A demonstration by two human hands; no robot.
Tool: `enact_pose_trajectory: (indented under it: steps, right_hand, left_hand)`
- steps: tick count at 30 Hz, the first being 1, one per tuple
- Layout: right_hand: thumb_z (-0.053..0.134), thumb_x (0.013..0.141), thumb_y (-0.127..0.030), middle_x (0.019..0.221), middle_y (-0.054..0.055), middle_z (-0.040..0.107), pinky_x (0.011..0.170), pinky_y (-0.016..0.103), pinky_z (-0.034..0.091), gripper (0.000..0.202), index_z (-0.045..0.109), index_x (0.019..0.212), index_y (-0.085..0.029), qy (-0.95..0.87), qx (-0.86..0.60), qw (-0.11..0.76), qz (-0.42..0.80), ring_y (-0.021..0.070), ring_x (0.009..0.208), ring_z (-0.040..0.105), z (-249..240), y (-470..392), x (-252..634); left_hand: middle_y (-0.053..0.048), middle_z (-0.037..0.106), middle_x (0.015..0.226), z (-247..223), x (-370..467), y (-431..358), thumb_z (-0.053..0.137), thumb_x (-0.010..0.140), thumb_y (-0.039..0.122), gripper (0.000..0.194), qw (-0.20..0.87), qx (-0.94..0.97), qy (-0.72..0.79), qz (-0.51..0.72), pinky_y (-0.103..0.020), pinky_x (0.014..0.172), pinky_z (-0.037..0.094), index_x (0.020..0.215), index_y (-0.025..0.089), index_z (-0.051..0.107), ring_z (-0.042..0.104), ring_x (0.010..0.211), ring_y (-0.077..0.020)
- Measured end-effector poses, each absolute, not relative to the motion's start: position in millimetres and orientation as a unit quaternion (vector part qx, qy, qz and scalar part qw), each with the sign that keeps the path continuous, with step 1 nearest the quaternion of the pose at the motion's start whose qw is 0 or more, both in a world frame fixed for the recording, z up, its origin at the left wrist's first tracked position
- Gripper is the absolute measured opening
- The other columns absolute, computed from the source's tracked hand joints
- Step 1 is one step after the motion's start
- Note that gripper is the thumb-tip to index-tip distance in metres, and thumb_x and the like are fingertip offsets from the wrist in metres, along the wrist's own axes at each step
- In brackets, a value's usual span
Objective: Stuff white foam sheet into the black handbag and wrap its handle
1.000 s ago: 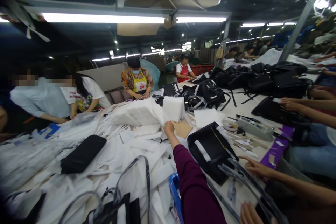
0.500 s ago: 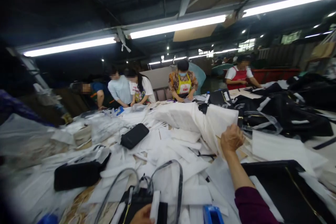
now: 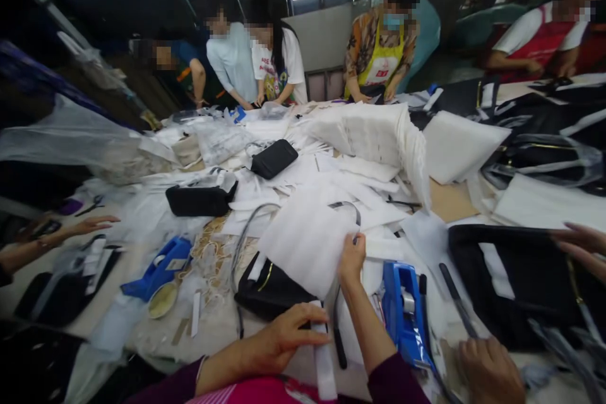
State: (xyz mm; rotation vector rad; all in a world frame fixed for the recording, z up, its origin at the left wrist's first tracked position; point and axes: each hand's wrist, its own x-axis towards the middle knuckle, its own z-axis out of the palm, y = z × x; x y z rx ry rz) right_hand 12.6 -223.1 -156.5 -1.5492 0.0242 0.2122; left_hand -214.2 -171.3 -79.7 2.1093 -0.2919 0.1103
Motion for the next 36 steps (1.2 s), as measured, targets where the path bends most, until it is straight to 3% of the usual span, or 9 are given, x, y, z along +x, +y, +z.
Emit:
enact_pose_trajectory:
  steps: [3, 6, 10, 12, 15, 20, 25, 31, 36]
  right_hand:
    - [0.063, 0.069, -0.047, 0.062, -0.008, 0.049, 0.054, 0.022, 0.042, 0.046, 0.047, 0.104, -0.022, 0.041, -0.692, 0.706, 0.143, 0.0111, 0.055, 0.047, -167, -211, -18]
    - [0.075, 0.058, -0.038, 0.076, -0.002, 0.065, 0.063, 0.029, 0.051, 0.064, 0.046, 0.112, -0.021, 0.003, -0.646, 0.727, 0.233, 0.0166, 0.067, 0.06, -164, -206, -35]
    - [0.076, 0.053, -0.03, 0.098, 0.007, 0.07, 0.077, 0.036, 0.054, 0.055, 0.056, 0.103, -0.018, -0.047, -0.678, 0.681, 0.275, 0.0228, 0.085, 0.064, -169, -201, -50]
    - [0.073, 0.056, -0.031, 0.099, 0.007, 0.069, 0.079, 0.037, 0.054, 0.053, 0.056, 0.105, -0.018, -0.031, -0.696, 0.681, 0.228, 0.0222, 0.087, 0.064, -175, -200, -53]
    - [0.071, 0.059, -0.029, 0.103, 0.005, 0.067, 0.083, 0.036, 0.053, 0.057, 0.053, 0.111, -0.018, -0.003, -0.69, 0.705, 0.161, 0.0195, 0.088, 0.063, -182, -202, -54]
    - [0.069, 0.058, -0.027, 0.099, 0.004, 0.068, 0.082, 0.036, 0.053, 0.058, 0.053, 0.113, -0.017, -0.035, -0.706, 0.685, 0.176, 0.0191, 0.084, 0.064, -186, -206, -55]
    - [0.069, 0.054, -0.024, 0.096, 0.006, 0.069, 0.079, 0.035, 0.053, 0.051, 0.058, 0.103, -0.017, -0.069, -0.713, 0.658, 0.234, 0.0208, 0.082, 0.064, -172, -200, -58]
    - [0.065, 0.05, -0.019, 0.084, 0.004, 0.071, 0.071, 0.036, 0.053, 0.049, 0.06, 0.099, -0.017, -0.11, -0.714, 0.6, 0.343, 0.0212, 0.073, 0.063, -163, -193, -57]
    - [0.059, 0.051, -0.015, 0.083, 0.002, 0.069, 0.073, 0.035, 0.052, 0.057, 0.058, 0.108, -0.016, -0.17, -0.766, 0.512, 0.348, 0.0216, 0.077, 0.062, -174, -196, -50]
  left_hand:
    - [-0.009, 0.056, 0.106, -90, -231, -136, 0.036, 0.079, 0.0, 0.044, 0.438, 0.879, 0.063, 0.176, -0.036, 0.093, 0.043, 0.109, 0.022, 0.06, 0.052, 0.105, -0.0203]
    - [-0.008, 0.052, 0.099, -118, -243, -79, 0.038, 0.073, -0.001, 0.033, 0.366, 0.821, 0.332, 0.287, -0.04, 0.092, 0.043, 0.095, 0.017, 0.054, 0.05, 0.101, -0.021]
    - [-0.005, 0.054, 0.089, -170, -248, -28, 0.051, 0.067, 0.003, 0.031, 0.509, 0.701, 0.469, 0.172, -0.036, 0.081, 0.047, 0.096, 0.014, 0.047, 0.055, 0.082, -0.0178]
    - [-0.003, 0.056, 0.084, -187, -245, -22, 0.063, 0.066, 0.01, 0.039, 0.588, 0.659, 0.457, 0.105, -0.032, 0.074, 0.048, 0.101, 0.013, 0.046, 0.056, 0.074, -0.0164]
    - [-0.002, 0.058, 0.079, -192, -241, -27, 0.068, 0.059, 0.012, 0.05, 0.619, 0.64, 0.447, 0.083, -0.03, 0.069, 0.047, 0.106, 0.012, 0.048, 0.056, 0.069, -0.0158]
    - [-0.005, 0.063, 0.094, -173, -261, -39, 0.062, 0.063, 0.017, 0.043, 0.704, 0.55, 0.395, 0.215, -0.028, 0.076, 0.047, 0.105, 0.012, 0.055, 0.058, 0.086, -0.0176]
    - [-0.006, 0.062, 0.092, -153, -295, -49, 0.066, 0.071, 0.03, 0.031, 0.67, 0.618, 0.332, 0.242, -0.033, 0.084, 0.046, 0.098, 0.014, 0.062, 0.058, 0.088, -0.0201]
    - [-0.008, 0.06, 0.094, -136, -308, -41, 0.059, 0.079, 0.027, 0.015, 0.544, 0.782, 0.204, 0.227, -0.04, 0.095, 0.041, 0.089, 0.017, 0.064, 0.055, 0.099, -0.0232]
    - [-0.01, 0.062, 0.106, -135, -302, -31, 0.057, 0.079, 0.026, 0.014, 0.585, 0.779, 0.16, 0.161, -0.039, 0.1, 0.038, 0.089, 0.017, 0.063, 0.055, 0.106, -0.0243]
